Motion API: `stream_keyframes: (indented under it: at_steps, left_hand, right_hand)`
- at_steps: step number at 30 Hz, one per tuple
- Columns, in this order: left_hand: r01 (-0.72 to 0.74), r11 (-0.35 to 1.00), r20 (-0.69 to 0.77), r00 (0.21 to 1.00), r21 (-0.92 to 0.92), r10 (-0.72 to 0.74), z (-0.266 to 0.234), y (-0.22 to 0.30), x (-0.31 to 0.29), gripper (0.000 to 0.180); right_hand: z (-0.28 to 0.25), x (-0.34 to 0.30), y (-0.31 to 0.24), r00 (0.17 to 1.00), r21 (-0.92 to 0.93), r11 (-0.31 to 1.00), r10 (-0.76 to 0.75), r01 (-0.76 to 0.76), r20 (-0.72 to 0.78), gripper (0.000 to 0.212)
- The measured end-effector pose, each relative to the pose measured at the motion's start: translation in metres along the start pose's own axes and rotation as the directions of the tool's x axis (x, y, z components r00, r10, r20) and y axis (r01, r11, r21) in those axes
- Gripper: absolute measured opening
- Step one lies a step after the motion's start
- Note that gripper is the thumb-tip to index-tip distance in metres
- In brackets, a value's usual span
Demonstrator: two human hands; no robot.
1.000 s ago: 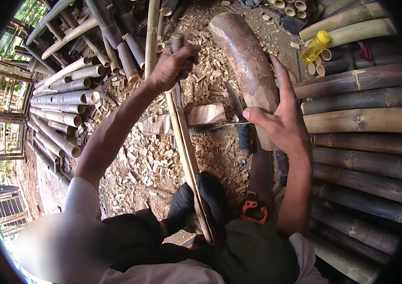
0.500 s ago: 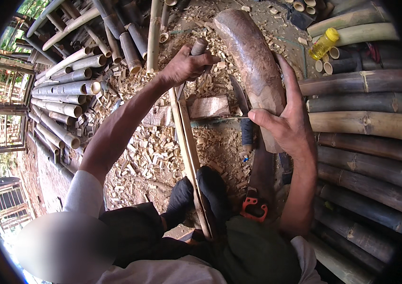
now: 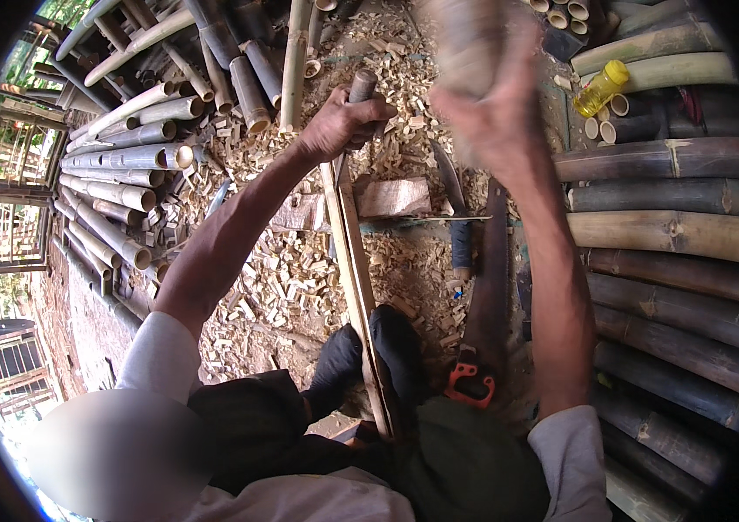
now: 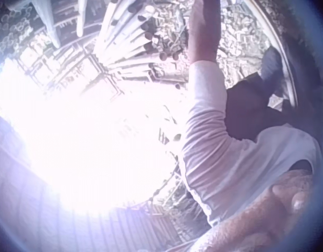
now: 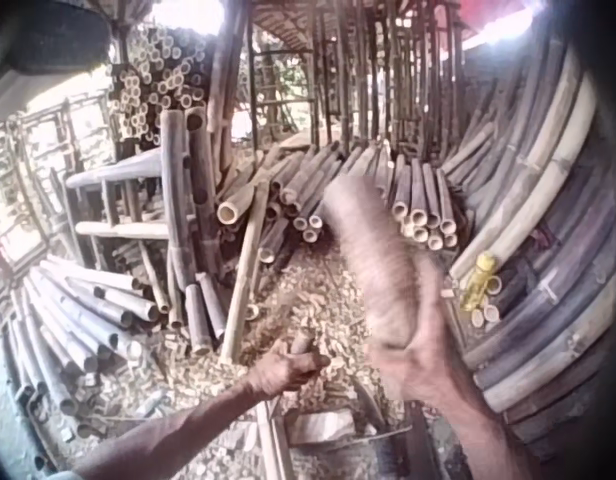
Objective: The person splits a bamboo pole using a chisel and a wooden mallet. They position the chisel on the bamboo and strike it repeatedly to drive the blade through the material, separating the pole into sections.
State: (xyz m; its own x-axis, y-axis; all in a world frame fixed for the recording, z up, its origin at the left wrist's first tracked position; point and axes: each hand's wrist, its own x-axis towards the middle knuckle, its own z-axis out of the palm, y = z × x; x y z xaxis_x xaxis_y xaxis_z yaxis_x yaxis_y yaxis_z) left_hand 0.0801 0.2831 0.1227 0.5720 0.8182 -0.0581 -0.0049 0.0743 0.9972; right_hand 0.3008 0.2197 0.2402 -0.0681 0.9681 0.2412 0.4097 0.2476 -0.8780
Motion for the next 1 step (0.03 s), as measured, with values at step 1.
stream_keyframes:
  at_steps: [1]
  left_hand:
    - [0.006,0.994,-0.052,0.999,-0.112,-0.012,-0.0054,-0.0039,-0.0034,0.026]
  right_hand:
    - [0.0046,0.0019,-0.0022,1.000,0.011,1.000,-0.009,0.009,0.006,0.101]
